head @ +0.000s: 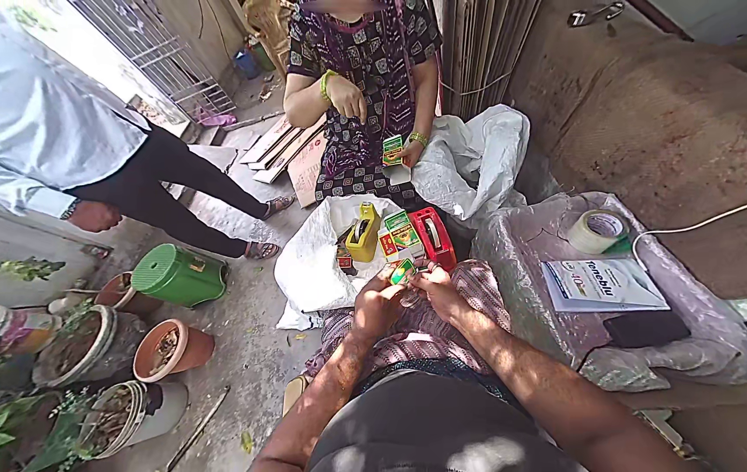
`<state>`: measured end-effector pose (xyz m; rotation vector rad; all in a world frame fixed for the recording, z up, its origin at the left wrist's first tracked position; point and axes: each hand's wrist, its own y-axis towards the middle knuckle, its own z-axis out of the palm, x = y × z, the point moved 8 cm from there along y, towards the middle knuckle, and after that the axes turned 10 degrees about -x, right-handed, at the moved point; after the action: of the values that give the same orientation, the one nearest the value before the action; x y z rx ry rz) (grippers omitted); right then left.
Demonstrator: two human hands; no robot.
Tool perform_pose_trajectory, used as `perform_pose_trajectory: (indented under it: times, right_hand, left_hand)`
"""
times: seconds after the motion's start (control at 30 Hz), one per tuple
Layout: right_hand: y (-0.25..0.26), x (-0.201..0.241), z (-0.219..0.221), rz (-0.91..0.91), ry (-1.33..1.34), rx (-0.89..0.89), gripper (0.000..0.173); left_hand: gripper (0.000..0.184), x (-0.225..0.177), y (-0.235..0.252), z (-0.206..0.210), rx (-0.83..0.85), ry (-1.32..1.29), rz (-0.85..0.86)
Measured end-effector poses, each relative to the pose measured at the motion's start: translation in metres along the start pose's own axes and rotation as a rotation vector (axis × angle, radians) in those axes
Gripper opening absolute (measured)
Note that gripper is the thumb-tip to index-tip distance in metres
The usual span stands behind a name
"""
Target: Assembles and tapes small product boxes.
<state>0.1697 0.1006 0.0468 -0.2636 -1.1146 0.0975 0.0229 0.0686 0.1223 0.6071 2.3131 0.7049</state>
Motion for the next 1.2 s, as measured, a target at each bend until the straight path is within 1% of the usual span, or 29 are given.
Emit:
perform_pose_trajectory:
  times: [0.1,0.13,0.2,0.27,0.33,0.37,0.4,0.47,0.5,0.53,0.6,0.67,0.7,0.73,0.77,0.8,0.83,0.9,0.93,0.97,1.03,1.07,1.1,1.13,1.17,1.2]
  right_hand:
    - [-0.001,-0.006,-0.006,0.066,-0.084,-0.055,0.048]
    - [-0.003,-0.009,-0.007,0.105,-0.119,-0.052,0.048]
    - [-0.003,-0.012,-0.008,0.172,-0.153,-0.023,0.04]
    - [-0.002,-0.012,-0.005,0.195,-0.138,0.007,0.038]
    - [-0.002,-0.006,-0.003,0.128,-0.151,0.003,0.043]
    - [-0.002,-0.001,-0.003,0.052,-0.194,-0.017,0.046]
    - [-0.002,0.005,-0.003,-0.045,-0.249,-0.044,0.047]
    - [-0.004,0.016,-0.005,-0.28,-0.37,-0.1,0.043]
    - [-0.005,0.02,-0.006,-0.392,-0.446,-0.126,0.04]
    - [-0.005,0.021,-0.008,-0.45,-0.5,-0.144,0.04]
    - [-0.002,0.02,-0.01,-0.476,-0.558,-0.138,0.043]
    - [-0.002,0.017,-0.013,-0.43,-0.602,-0.097,0.049]
    - [0.001,0.016,-0.017,-0.394,-0.617,-0.089,0.056]
    - [0.006,0.014,-0.022,-0.368,-0.621,-0.103,0.059]
    - [0.011,0.011,-0.028,-0.353,-0.602,-0.124,0.057]
    - [0.015,0.009,-0.033,-0.332,-0.561,-0.132,0.054]
    - [0.02,0.008,-0.037,-0.321,-0.522,-0.136,0.051]
    - [0.026,0.009,-0.043,-0.332,-0.498,-0.135,0.047]
    - [0.028,0.009,-0.045,-0.332,-0.5,-0.135,0.046]
    - [0.028,0.01,-0.047,-0.331,-0.502,-0.137,0.046]
    - [0.029,0.012,-0.047,-0.322,-0.504,-0.148,0.045]
    - [0.029,0.012,-0.048,-0.32,-0.515,-0.15,0.044]
    - [0.029,0.012,-0.049,-0.32,-0.534,-0.15,0.044]
    - [0.029,0.011,-0.049,-0.316,-0.551,-0.145,0.044]
    - [0.029,0.01,-0.048,-0.316,-0.56,-0.132,0.044]
    - [0.029,0.009,-0.047,-0.326,-0.56,-0.115,0.044]
  left_hand:
    - [0.017,-0.006,-0.004,0.002,0.023,0.049,0.027]
    - [0.018,-0.006,-0.006,0.001,0.02,0.035,0.01]
    - [0.017,-0.004,-0.005,-0.003,-0.002,-0.001,-0.035]
    - [0.017,-0.001,-0.007,-0.003,-0.005,-0.006,-0.089]
    - [0.02,0.001,-0.009,-0.002,-0.013,-0.051,-0.148]
    - [0.019,0.002,-0.009,-0.003,-0.032,-0.102,-0.194]
    - [0.019,0.004,-0.009,-0.003,-0.074,-0.18,-0.259]
    - [0.02,0.009,-0.011,-0.002,-0.193,-0.43,-0.407]
    - [0.021,0.009,-0.011,-0.002,-0.247,-0.534,-0.444]
    - [0.021,0.008,-0.01,-0.003,-0.275,-0.601,-0.464]
    - [0.025,0.009,-0.006,-0.003,-0.27,-0.634,-0.512]
    - [0.029,0.014,-0.002,-0.001,-0.216,-0.645,-0.521]
    - [0.031,0.018,0.003,-0.001,-0.194,-0.69,-0.465]
    - [0.033,0.025,0.009,0.001,-0.17,-0.731,-0.407]
    - [0.034,0.038,0.014,0.002,-0.148,-0.767,-0.391]
    - [0.033,0.057,0.017,0.005,-0.12,-0.786,-0.454]
    - [0.031,0.08,0.02,0.009,-0.087,-0.789,-0.58]
    - [0.031,0.133,0.018,0.014,-0.067,-0.72,-0.872]
    - [0.033,0.157,0.015,0.01,-0.113,-0.638,-0.955]
    - [0.034,0.176,0.013,-0.001,-0.216,-0.557,-0.969]
    - [0.036,0.195,0.016,-0.033,-0.481,-0.314,-0.836]
    - [0.036,0.195,0.018,-0.048,-0.57,-0.148,-0.738]
    - [0.03,0.191,0.021,-0.057,-0.599,0.002,-0.626]
    - [0.022,0.187,0.022,-0.058,-0.54,0.136,-0.549]
    - [0.018,0.185,0.022,-0.053,-0.367,0.286,-0.552]
    - [0.022,0.187,0.021,-0.043,-0.106,0.424,-0.622]
